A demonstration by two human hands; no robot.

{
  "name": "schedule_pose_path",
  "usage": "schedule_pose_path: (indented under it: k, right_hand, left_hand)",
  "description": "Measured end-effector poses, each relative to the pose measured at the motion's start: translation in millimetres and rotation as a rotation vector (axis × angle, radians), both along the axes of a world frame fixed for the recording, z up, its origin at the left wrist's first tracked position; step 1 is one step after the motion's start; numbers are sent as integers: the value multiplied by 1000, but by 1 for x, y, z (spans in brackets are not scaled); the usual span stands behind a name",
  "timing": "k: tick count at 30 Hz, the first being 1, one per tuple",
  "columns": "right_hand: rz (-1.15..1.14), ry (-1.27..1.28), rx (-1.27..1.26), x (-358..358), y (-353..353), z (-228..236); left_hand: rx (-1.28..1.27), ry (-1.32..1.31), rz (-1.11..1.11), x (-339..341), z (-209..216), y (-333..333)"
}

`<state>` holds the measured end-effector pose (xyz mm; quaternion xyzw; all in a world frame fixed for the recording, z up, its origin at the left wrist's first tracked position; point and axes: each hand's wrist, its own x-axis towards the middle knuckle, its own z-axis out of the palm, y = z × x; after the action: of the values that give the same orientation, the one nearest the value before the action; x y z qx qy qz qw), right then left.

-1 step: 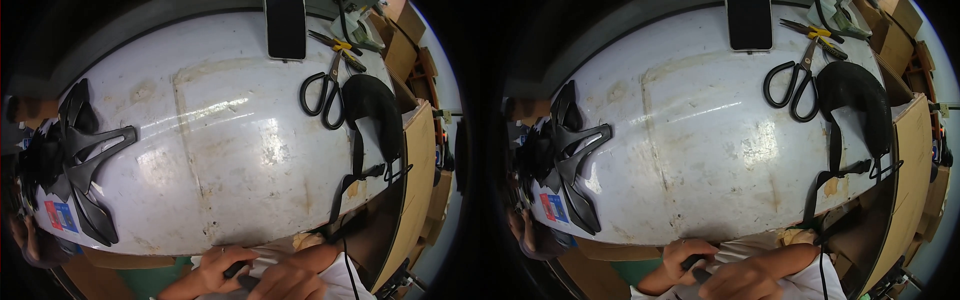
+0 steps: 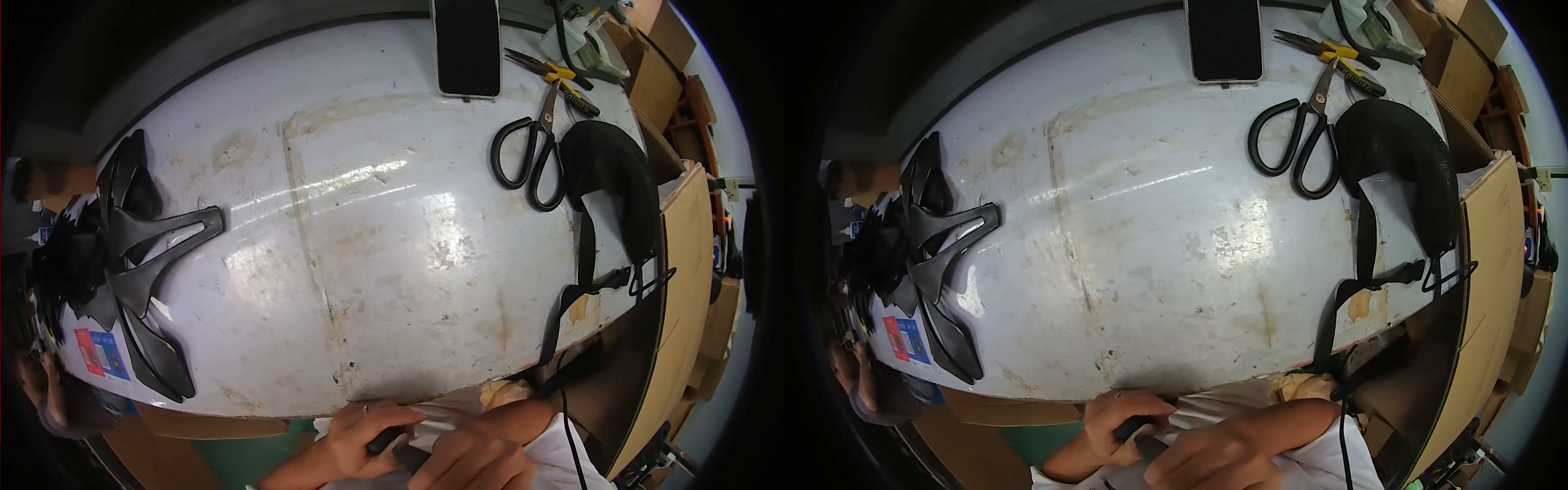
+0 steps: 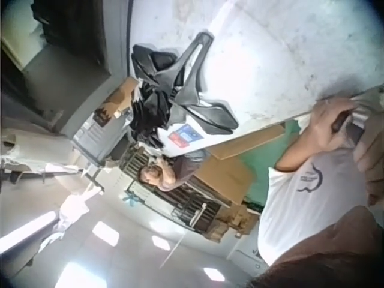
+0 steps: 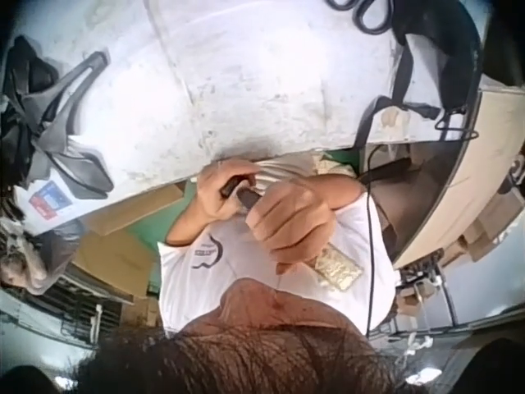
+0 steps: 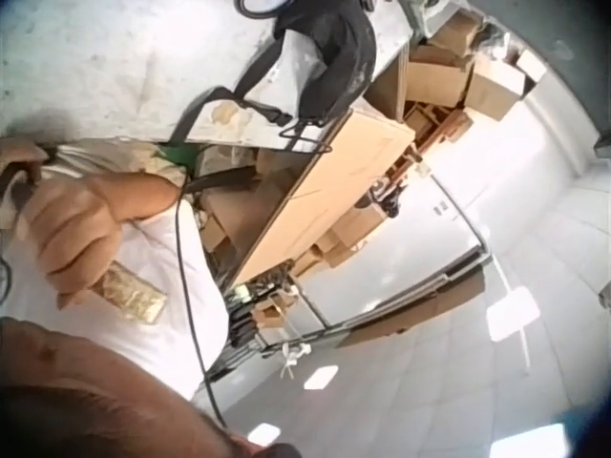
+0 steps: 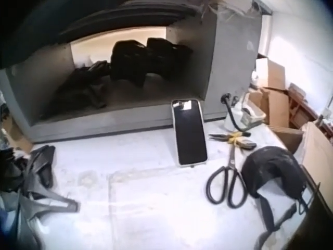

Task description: Inspecting and trimming the edges of plastic bicycle seat components at a workshop bench.

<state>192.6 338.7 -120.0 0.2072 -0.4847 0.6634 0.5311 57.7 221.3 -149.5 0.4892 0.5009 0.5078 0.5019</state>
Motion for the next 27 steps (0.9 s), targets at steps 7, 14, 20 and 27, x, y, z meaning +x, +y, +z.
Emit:
schedule_pose_path:
  k: [7, 14, 20, 27]
  right_hand:
    - [-197, -12, 228, -9, 11, 1]
    - [45, 45, -331, -10, -4, -7]
    - [-139, 172, -140, -33, -7, -11]
    - [-59, 47, -125, 7, -28, -18]
  left_hand:
    - [43, 52, 35, 6, -4, -3]
    - [127, 109, 31, -2, -8, 0]
    - [143, 116, 78, -4, -9, -5]
    - [84, -168, 56, -8, -10, -7]
